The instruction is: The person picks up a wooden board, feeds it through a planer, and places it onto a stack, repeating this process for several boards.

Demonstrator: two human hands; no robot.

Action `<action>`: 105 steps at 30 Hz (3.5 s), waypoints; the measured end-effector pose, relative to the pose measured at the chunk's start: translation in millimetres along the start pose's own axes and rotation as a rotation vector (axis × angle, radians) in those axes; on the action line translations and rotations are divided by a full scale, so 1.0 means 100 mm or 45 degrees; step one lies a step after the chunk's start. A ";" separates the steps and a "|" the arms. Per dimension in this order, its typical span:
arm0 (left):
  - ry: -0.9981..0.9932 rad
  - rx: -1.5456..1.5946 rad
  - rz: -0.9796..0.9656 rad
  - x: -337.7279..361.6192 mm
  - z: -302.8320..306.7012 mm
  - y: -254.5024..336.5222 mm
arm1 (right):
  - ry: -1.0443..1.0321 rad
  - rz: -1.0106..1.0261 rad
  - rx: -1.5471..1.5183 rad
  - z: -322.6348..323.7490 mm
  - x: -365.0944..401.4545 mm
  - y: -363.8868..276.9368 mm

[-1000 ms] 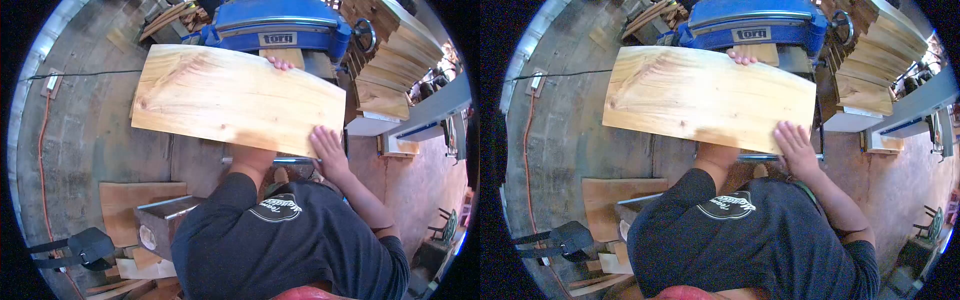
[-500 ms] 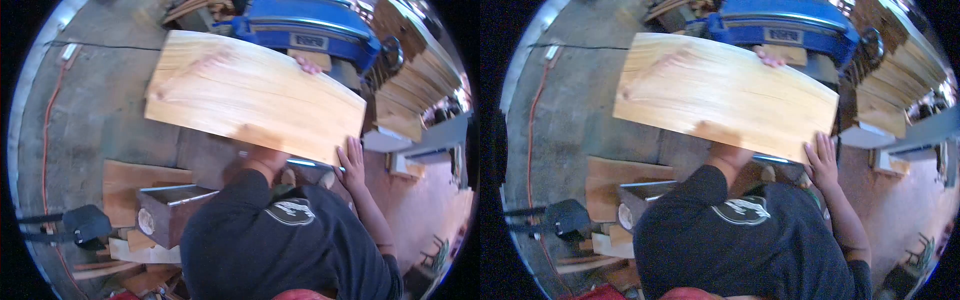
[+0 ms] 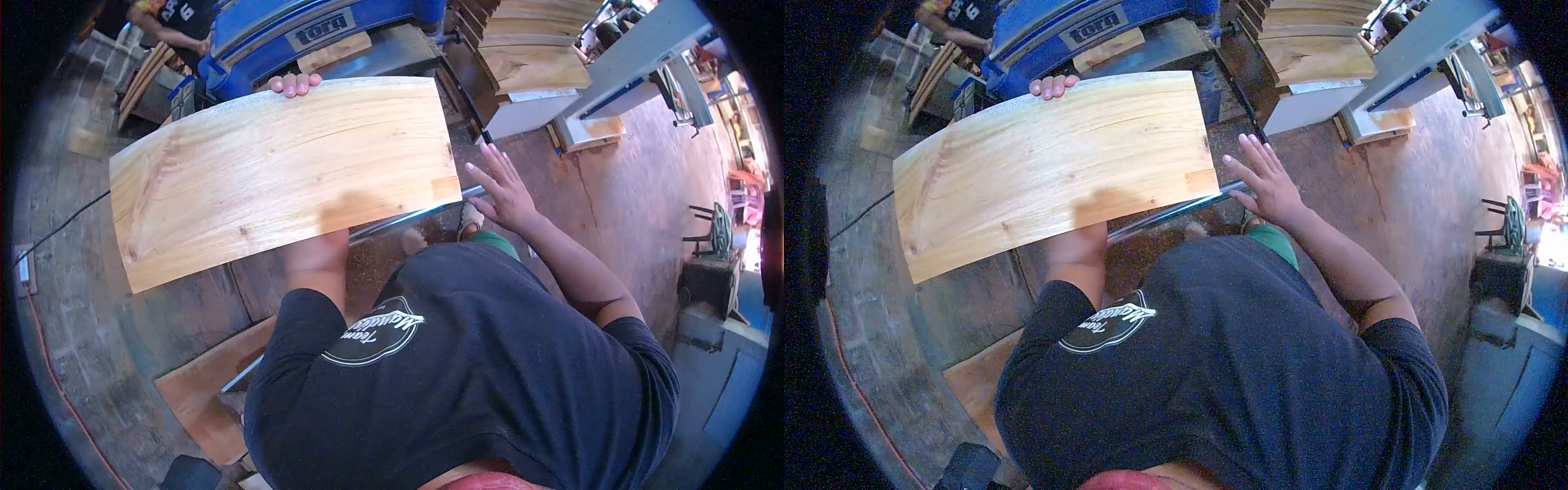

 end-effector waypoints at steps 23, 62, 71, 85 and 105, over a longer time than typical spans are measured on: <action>0.704 -0.092 0.042 1.27 -0.42 0.28 | -0.095 -0.144 -1.195 0.05 -0.35 -0.13; 2.021 -1.336 1.133 0.87 -1.17 -0.35 | -0.577 -1.018 -1.957 -0.96 0.27 0.24; 2.254 -1.240 1.401 1.57 -1.06 -0.26 | -0.752 -1.022 -1.844 -1.33 0.38 0.06; -0.006 -2.411 2.393 1.11 0.38 -0.89 | -0.731 -1.033 -1.868 -1.35 0.28 -0.14; -0.163 -2.205 2.297 1.09 -1.23 -0.96 | -0.635 -0.903 -1.862 -1.24 0.31 -0.10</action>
Point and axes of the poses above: each hand's wrist, its own x-axis away from the middle knuckle, its own z-axis out of the back of the hand, y = z × x, the point moved 3 cm from there along -x, towards the middle knuckle, and after that the axes turned 8 degrees about -y, right-handed, at the moved point
